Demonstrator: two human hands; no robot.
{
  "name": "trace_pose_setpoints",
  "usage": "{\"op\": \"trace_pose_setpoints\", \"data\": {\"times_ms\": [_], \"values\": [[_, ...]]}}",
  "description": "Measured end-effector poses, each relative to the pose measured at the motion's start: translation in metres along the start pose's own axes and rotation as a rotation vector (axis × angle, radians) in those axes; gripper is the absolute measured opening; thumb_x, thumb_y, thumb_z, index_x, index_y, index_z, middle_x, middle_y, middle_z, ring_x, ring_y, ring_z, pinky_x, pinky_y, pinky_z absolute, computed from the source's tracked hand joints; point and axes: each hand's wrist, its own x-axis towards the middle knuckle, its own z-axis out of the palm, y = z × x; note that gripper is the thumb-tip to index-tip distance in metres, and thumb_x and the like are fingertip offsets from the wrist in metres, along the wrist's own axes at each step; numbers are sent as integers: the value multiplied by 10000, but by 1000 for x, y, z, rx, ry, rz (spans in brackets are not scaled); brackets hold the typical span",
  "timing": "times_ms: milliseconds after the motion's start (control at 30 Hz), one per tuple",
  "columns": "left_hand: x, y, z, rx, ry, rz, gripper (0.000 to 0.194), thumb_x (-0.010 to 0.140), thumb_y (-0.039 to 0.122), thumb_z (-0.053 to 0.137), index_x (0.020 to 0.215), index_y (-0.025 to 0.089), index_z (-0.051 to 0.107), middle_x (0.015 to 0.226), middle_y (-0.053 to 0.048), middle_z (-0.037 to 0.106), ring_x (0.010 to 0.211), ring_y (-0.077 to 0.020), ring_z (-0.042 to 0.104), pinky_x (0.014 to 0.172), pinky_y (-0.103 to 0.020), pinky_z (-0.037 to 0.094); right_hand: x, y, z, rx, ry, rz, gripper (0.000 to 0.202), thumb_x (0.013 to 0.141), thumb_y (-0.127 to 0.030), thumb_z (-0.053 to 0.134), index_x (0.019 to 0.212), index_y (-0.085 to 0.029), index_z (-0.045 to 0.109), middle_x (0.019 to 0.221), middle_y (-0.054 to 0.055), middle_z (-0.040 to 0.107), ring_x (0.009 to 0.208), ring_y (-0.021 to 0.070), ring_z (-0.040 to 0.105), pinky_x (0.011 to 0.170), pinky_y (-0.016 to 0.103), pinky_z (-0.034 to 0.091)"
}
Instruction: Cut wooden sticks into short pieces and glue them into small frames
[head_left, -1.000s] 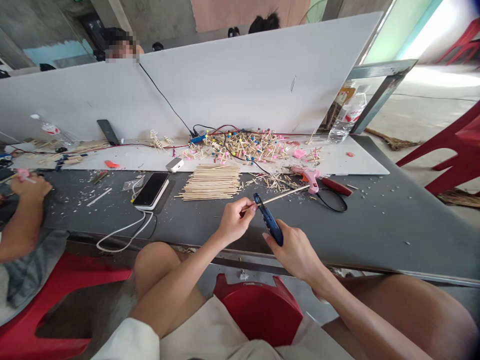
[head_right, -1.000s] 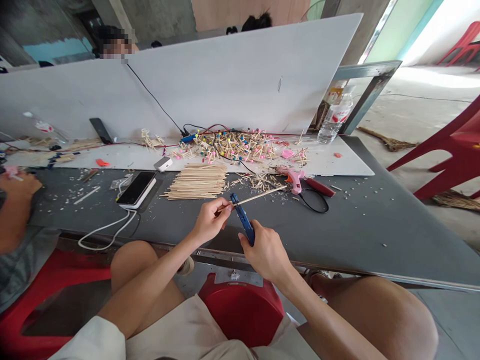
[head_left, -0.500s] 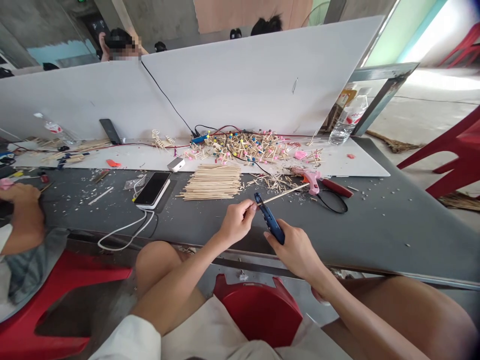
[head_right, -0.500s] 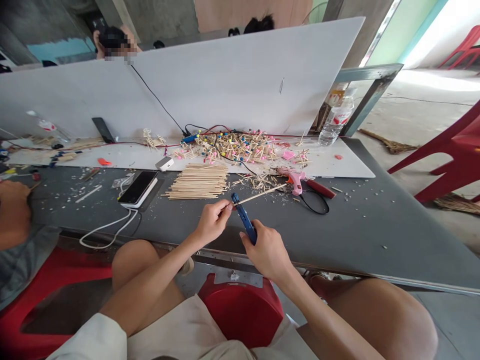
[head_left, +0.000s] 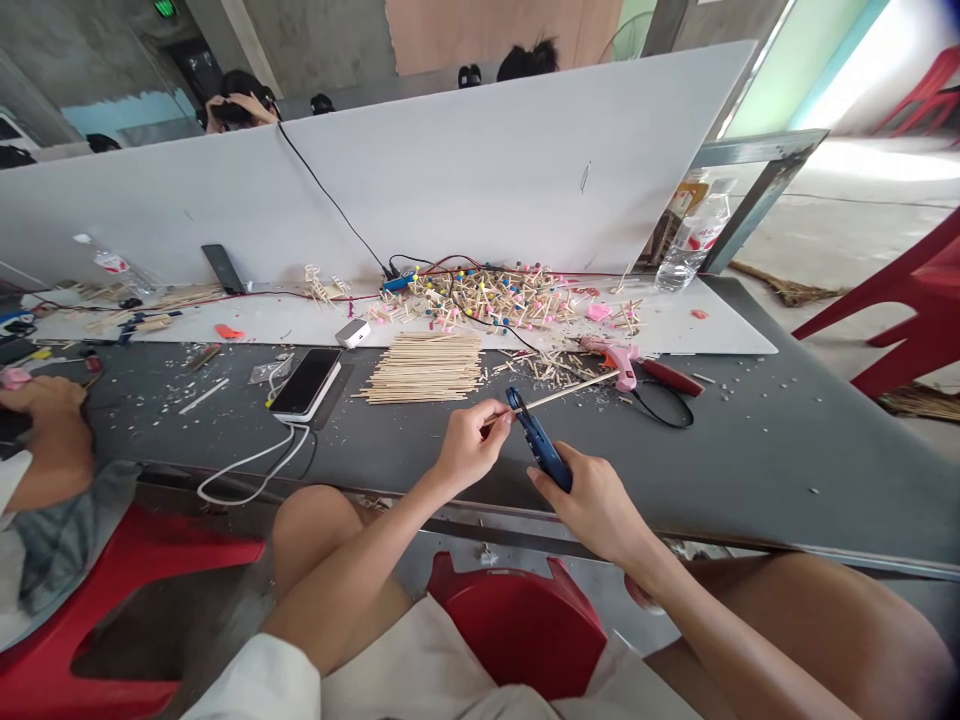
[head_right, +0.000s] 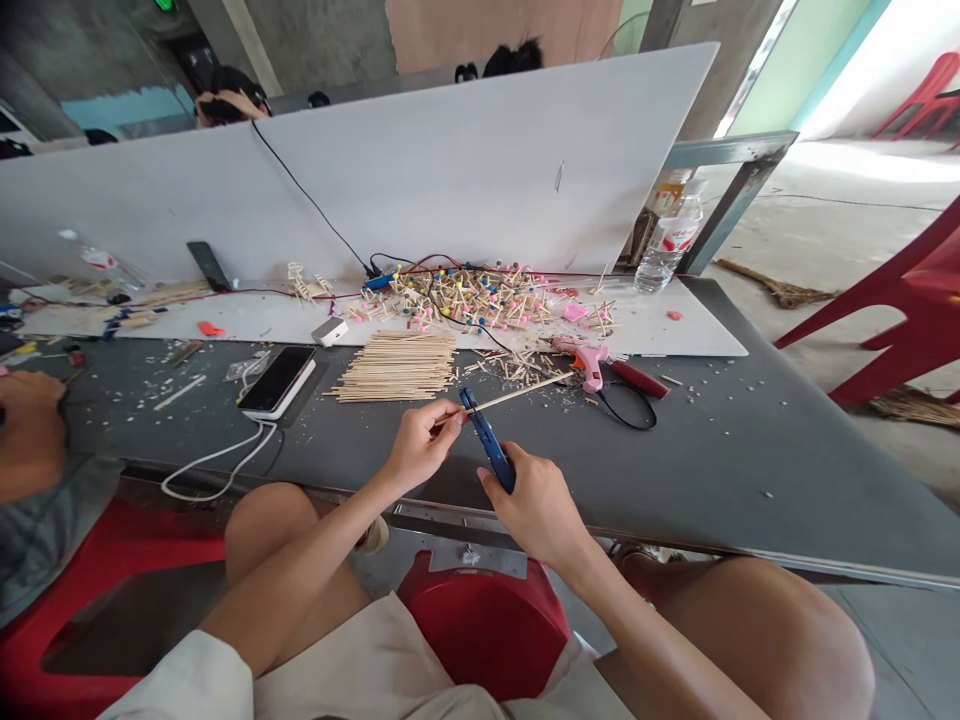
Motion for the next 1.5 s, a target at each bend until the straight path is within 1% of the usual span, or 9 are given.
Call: {"op": "trace_pose_setpoints", "data": {"times_ms": [133,400,667,867,1100,1300,1500], "values": [[0,0,0,10,6,14,363,954,461,501,866,134,632,538,32,435,475,-88,352,477,-224,237,0,0,1,-6,4,1,194,887,-400,503,793,-230,499,588,-17,538,527,155,444,550,256,281],[0,1,0,2,4,5,333,948,431,518,857,130,629,556,29,430,496,-86,324,490,-228,223,-1,0,1,-15,-7,-20,212,895,-393,494,759,-235,453,582,-20,521,518,148,418,537,257,269],[0,1,0,-21,-11,-2,353,943,461,520,869,133,628,547,29,441,480,-87,344,479,-225,235,0,1,2,-19,-5,-11,227,896,-403,482,749,-234,450,572,-16,513,504,148,416,527,263,264],[0,1,0,-24,-12,-8,354,949,456,514,860,131,622,542,28,445,466,-85,353,469,-226,239,0,0,2,-27,0,1,207,899,-393,486,772,-231,464,597,-13,534,522,149,427,545,262,277],[-1,0,1,-49,-27,-18,355,957,459,502,876,132,613,529,29,451,463,-91,383,474,-226,260,2,2,6,-61,5,15,206,904,-376,479,762,-236,426,608,-15,528,530,151,426,548,258,270],[-1,0,-1,-67,-33,-10,341,956,448,509,834,138,583,527,35,442,458,-84,366,473,-224,251,3,0,6,-83,-23,23,201,902,-347,480,751,-240,399,594,-16,519,519,152,407,539,258,267],[-2,-2,-1,-50,-31,-26,319,957,420,510,838,137,598,533,32,442,457,-83,359,470,-226,239,2,-1,6,-104,-59,38,195,917,-340,459,761,-243,393,600,-12,532,517,157,438,528,255,265]]}}
